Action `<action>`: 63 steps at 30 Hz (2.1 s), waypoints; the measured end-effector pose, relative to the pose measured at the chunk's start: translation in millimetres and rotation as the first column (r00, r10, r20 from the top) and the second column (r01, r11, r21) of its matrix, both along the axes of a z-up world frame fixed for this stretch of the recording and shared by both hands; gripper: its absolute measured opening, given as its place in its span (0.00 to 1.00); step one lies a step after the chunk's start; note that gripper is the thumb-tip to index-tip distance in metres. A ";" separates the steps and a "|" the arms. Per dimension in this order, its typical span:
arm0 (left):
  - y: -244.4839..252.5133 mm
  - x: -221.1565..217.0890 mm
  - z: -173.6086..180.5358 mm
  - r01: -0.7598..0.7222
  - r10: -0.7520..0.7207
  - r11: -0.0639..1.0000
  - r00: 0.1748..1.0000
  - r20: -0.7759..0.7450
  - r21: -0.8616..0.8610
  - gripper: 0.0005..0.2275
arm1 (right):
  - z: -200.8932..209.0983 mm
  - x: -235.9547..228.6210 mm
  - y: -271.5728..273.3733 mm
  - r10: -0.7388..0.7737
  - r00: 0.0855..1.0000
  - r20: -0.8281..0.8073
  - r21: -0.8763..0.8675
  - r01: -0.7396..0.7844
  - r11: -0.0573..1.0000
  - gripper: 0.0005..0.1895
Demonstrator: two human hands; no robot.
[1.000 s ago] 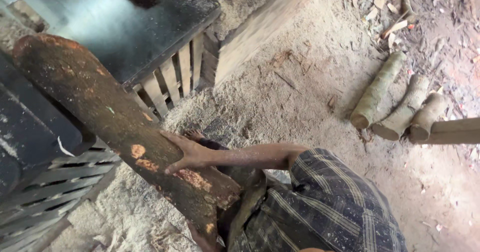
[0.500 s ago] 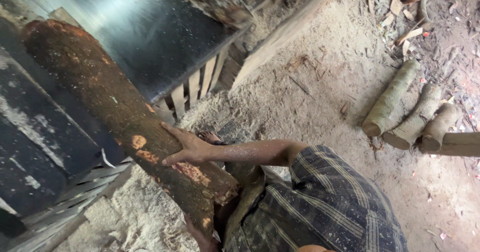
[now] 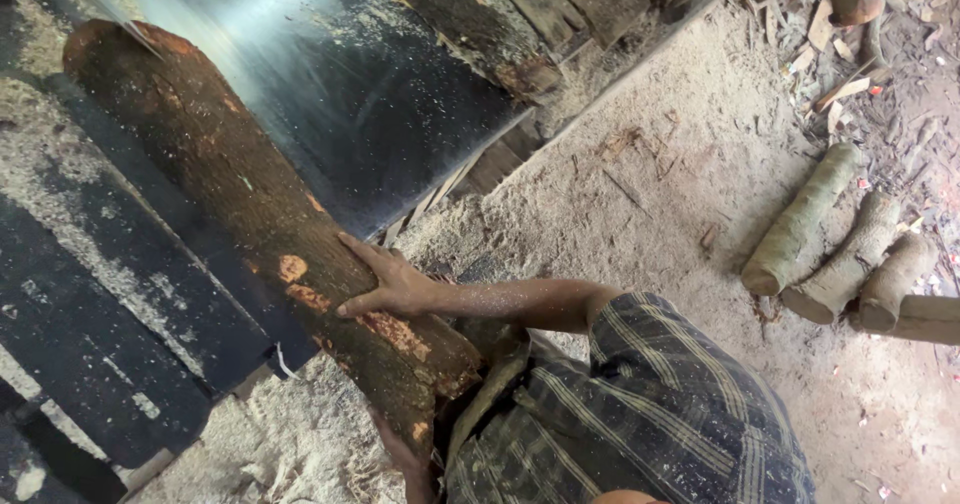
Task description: The person saws logs into smaller planks and pieces of wood. The person positions a log on a saw machine, guides it through the blade, and sets the cut pieces aside.
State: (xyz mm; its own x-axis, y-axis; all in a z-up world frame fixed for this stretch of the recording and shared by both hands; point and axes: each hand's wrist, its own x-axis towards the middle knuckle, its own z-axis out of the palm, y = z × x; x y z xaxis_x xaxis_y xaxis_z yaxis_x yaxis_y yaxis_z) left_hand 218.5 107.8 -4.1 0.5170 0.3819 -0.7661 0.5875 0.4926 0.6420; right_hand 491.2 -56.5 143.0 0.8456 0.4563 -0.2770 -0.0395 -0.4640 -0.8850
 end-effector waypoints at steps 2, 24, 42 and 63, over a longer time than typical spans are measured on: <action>-4.9 12.1 15.0 0.011 -0.005 0.996 0.998 -0.066 0.091 0.32 | 1.5 10.8 0.1 -0.007 0.986 -0.167 0.228 0.046 0.973 0.72; 9.9 129.1 125.9 0.205 -0.756 0.099 0.652 -0.061 0.974 0.48 | -13.0 55.7 -18.5 0.110 0.993 -0.047 0.194 -0.099 0.976 0.60; 0.4 147.9 117.3 0.087 -0.608 0.155 0.794 0.025 0.984 0.43 | -35.2 31.0 -60.0 0.323 0.928 0.186 0.076 -0.341 0.937 0.58; 21.8 176.1 113.6 0.184 -0.678 -0.011 0.721 -0.142 0.983 0.42 | -118.1 -10.7 -13.0 -0.184 0.893 0.410 0.373 0.020 0.928 0.48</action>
